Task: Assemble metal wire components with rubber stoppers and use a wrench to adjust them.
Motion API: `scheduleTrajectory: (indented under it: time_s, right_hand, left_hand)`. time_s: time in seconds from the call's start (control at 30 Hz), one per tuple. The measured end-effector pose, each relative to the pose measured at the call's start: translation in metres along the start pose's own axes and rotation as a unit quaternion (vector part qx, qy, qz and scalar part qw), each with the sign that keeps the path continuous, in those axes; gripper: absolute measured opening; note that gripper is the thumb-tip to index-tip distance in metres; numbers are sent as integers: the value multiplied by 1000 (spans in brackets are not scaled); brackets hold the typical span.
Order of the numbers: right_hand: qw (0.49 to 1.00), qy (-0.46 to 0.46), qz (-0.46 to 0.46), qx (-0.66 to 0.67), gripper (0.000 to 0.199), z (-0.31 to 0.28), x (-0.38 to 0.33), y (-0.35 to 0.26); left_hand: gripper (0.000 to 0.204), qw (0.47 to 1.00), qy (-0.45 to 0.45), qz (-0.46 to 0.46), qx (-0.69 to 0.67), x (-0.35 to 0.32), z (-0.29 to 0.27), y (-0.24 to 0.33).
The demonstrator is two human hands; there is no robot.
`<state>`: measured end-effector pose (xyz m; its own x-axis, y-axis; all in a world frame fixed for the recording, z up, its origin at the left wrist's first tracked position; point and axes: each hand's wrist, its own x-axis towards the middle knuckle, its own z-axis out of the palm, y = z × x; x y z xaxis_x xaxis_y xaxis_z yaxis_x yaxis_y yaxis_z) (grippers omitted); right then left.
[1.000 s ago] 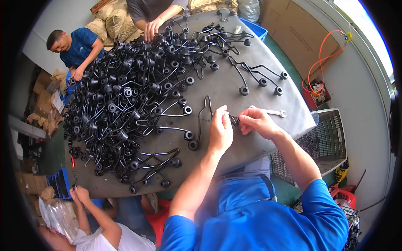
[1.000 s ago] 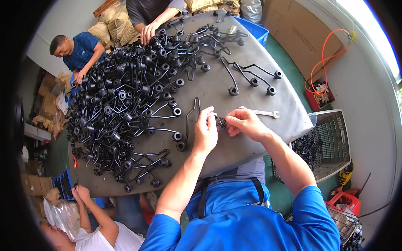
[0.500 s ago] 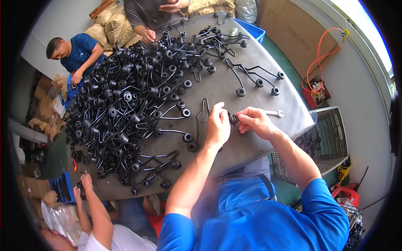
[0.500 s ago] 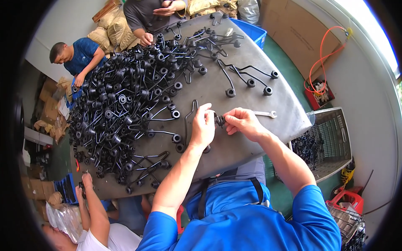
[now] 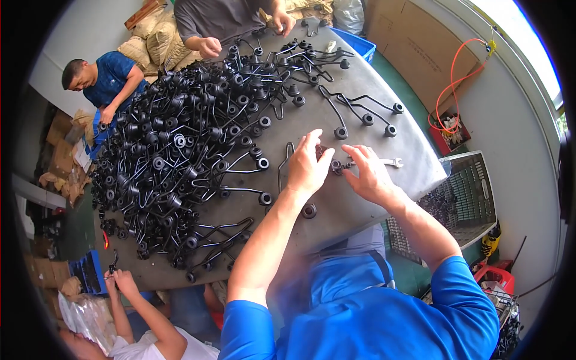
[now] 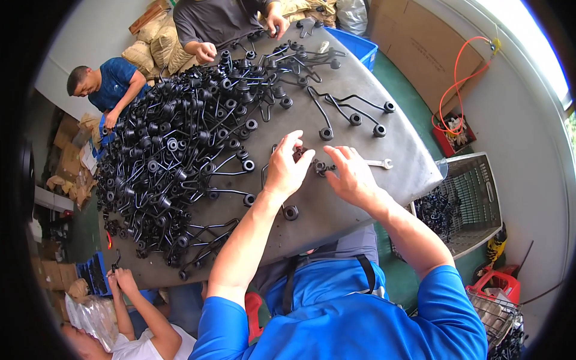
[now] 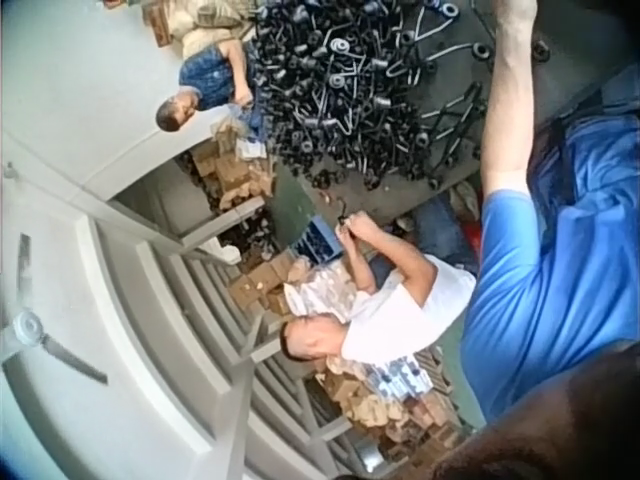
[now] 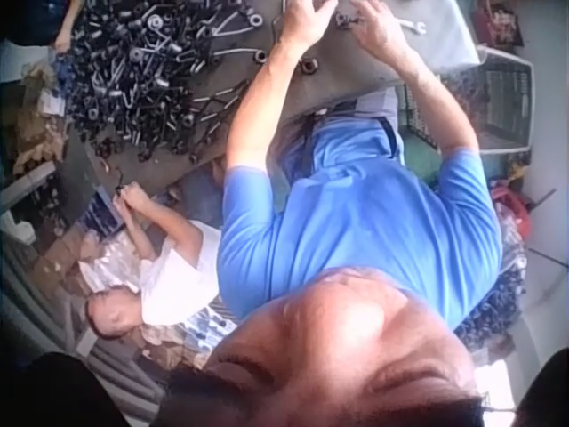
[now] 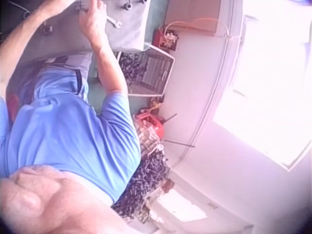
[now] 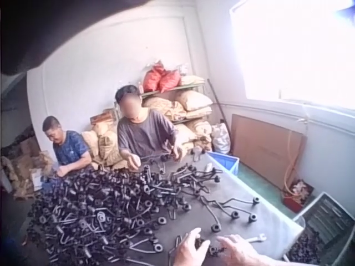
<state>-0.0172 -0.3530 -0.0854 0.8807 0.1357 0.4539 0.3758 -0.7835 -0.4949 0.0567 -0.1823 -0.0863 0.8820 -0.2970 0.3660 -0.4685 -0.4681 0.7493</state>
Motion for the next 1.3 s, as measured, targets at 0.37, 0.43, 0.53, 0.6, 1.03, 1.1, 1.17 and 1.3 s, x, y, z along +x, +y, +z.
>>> scheduleTrajectory:
  time_s: [0.37, 0.43, 0.53, 0.6, 1.03, 1.1, 1.17, 1.3]
  right_hand:
    - [983, -165, -29, 81, 47, 12, -18, -21]
    - [972, -182, 41, 142, 47, 7, -4, -27]
    - [885, -181, 189, 385, 43, 11, 3, -26]
    - [847, -171, 172, 474, 43, 12, 7, -29]
    - [796, -310, 215, 474, 56, -9, 31, -43]
    - [849, -272, 146, 428, 53, -7, 34, -49]
    - [921, -250, 95, 282, 42, -13, 45, -68]
    - [950, -203, 51, 231, 34, -3, 46, -68]
  left_hand:
    - [61, 987, -37, 27, 153, -58, -72, 7]
    - [49, 977, -67, -41, 198, -76, -78, -3]
    - [47, 985, -13, 11, 173, -94, -65, -14]
    - [45, 994, -3, -17, 104, -103, -61, -9]
    - [22, 948, -99, -105, -285, -71, -81, 18]
    - [16, 931, -71, -142, -328, -60, -79, 15]
    - [14, 935, -32, -173, -309, -54, -75, 14]
    - [14, 937, -16, -225, -266, -52, -71, 10]
